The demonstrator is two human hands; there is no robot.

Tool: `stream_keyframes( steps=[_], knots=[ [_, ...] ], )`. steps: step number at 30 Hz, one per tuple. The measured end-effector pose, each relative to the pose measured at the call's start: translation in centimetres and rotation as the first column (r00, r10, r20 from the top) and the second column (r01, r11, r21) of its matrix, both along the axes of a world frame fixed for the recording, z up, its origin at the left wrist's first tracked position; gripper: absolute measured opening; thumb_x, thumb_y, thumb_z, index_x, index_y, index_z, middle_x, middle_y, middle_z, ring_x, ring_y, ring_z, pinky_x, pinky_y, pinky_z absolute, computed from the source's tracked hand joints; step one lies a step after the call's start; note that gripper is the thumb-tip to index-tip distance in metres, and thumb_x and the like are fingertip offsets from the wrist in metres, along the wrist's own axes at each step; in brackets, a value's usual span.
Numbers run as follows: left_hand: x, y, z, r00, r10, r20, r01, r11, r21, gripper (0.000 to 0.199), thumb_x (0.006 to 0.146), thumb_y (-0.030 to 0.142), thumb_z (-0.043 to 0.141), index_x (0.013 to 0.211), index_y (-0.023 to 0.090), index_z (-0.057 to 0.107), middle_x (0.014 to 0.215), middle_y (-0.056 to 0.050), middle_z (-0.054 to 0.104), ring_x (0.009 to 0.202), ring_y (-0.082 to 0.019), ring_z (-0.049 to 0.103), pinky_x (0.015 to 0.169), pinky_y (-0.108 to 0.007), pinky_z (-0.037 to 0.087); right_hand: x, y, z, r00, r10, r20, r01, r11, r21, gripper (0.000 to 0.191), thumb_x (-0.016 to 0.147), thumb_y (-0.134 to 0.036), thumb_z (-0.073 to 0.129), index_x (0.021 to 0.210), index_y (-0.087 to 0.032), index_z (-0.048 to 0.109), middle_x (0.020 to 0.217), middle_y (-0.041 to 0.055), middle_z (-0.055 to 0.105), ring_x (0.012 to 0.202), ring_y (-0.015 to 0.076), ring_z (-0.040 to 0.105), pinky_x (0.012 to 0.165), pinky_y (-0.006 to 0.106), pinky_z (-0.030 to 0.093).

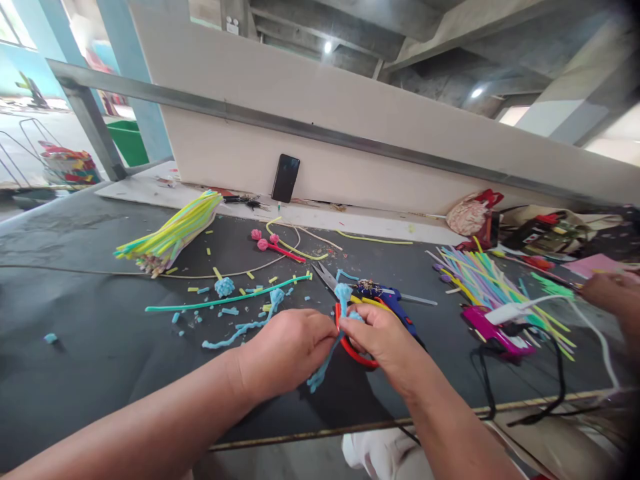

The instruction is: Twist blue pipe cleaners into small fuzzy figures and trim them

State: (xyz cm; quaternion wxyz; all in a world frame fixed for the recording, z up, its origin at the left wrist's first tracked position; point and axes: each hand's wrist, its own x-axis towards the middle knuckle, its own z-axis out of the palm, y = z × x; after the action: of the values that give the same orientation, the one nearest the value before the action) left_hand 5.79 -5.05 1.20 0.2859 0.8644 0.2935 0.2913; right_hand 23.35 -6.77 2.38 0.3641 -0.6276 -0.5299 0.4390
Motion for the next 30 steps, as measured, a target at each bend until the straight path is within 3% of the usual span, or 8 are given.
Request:
stream_keyframes(
  steps=[4,9,13,18,21,25,27,30],
  knots=[
    [0.3,-0.4,-0.4,0.999,0.044,-0.018,-0.043,0.997,0.068,0.019,0.08,0.013,0.044,0.072,0.016,0.06,0.068,0.0,0.057,0.064,-0.013,0.051,0.063,-0.023,0.04,-0.5,-0.1,-0.2,0.999,-0.044,-0.015,0.044,0.999,-0.012,0.019,0.068,-0.028,0.063,0.056,-0.018,0.052,0.046,-0.0072,0.036,0.045,0.0078,0.028,0.044,0.023,0.02],
    [0.4,-0.3,0.1,0.97,0.028,0.243,0.062,0.933,-0.356,0.016,0.074,0.01,0.048,0.062,0.015,0.057,0.06,0.004,0.05,0.063,-0.009,0.05,0.073,-0.02,0.041,0.0,-0.7,0.5,0.8,0.146,-0.581,-0.215,0.975,-0.052,0.03,0.064,-0.036,0.074,0.085,-0.016,0.066,0.066,-0.0016,0.055,0.051,0.007,0.039,0.052,0.021,0.032],
    [0.3,0.3,-0.1,0.916,0.035,0.401,0.209,0.81,-0.548,0.009,0.075,0.018,0.055,0.07,0.014,0.06,0.067,0.002,0.056,0.067,-0.01,0.051,0.071,-0.022,0.041,0.7,-0.4,0.2,0.733,0.171,-0.659,-0.256,0.966,-0.034,0.031,0.054,-0.024,0.083,0.082,-0.017,0.07,0.068,-0.0006,0.06,0.055,0.0076,0.046,0.056,0.021,0.036],
    [0.1,0.4,-0.5,0.945,-0.002,0.328,0.178,0.842,-0.509,0.01,0.076,0.018,0.052,0.07,0.015,0.058,0.062,0.003,0.05,0.058,-0.009,0.044,0.055,-0.019,0.036,0.3,-0.2,-0.4,0.837,0.106,-0.537,-0.116,0.993,0.015,0.022,0.057,-0.029,0.08,0.069,-0.017,0.068,0.062,-0.0017,0.059,0.051,0.008,0.044,0.051,0.022,0.033],
    [-0.1,0.1,-0.5,0.994,0.037,0.106,-0.02,0.987,-0.158,0.017,0.077,0.012,0.046,0.063,0.016,0.055,0.058,0.003,0.047,0.057,-0.01,0.043,0.055,-0.02,0.035,-0.5,-0.1,-0.2,0.98,0.07,-0.184,-0.063,0.997,0.041,0.016,0.061,-0.029,0.074,0.068,-0.017,0.066,0.059,-0.0022,0.057,0.052,0.01,0.044,0.052,0.023,0.033],
    [-0.1,-0.3,-0.4,0.986,0.069,-0.152,-0.015,0.944,0.331,0.018,0.08,0.014,0.043,0.07,0.015,0.059,0.067,-0.002,0.056,0.061,-0.014,0.047,0.062,-0.027,0.039,-1.6,0.1,0.0,0.876,-0.163,0.454,0.086,0.979,0.185,0.019,0.059,-0.025,0.069,0.049,-0.019,0.055,0.047,-0.0027,0.049,0.05,0.0123,0.041,0.049,0.026,0.028],
    [0.1,-0.3,-0.4,0.99,0.094,-0.105,-0.063,0.962,0.264,0.016,0.078,0.014,0.046,0.069,0.015,0.059,0.066,-0.002,0.056,0.061,-0.014,0.047,0.061,-0.026,0.038,-1.7,0.1,0.0,0.854,-0.166,0.493,0.09,0.98,0.175,0.024,0.062,-0.027,0.067,0.047,-0.019,0.05,0.045,-0.0038,0.044,0.048,0.0115,0.037,0.047,0.026,0.025],
    [0.3,-0.1,0.0,0.98,0.173,0.095,-0.155,0.973,-0.173,0.015,0.076,0.018,0.051,0.063,0.016,0.058,0.057,0.003,0.048,0.056,-0.01,0.042,0.054,-0.021,0.034,-0.9,-0.2,0.0,0.99,0.017,0.137,-0.023,0.999,0.037,0.02,0.069,-0.033,0.066,0.061,-0.017,0.057,0.051,-0.005,0.045,0.049,0.01,0.037,0.047,0.023,0.027]
  ],
)
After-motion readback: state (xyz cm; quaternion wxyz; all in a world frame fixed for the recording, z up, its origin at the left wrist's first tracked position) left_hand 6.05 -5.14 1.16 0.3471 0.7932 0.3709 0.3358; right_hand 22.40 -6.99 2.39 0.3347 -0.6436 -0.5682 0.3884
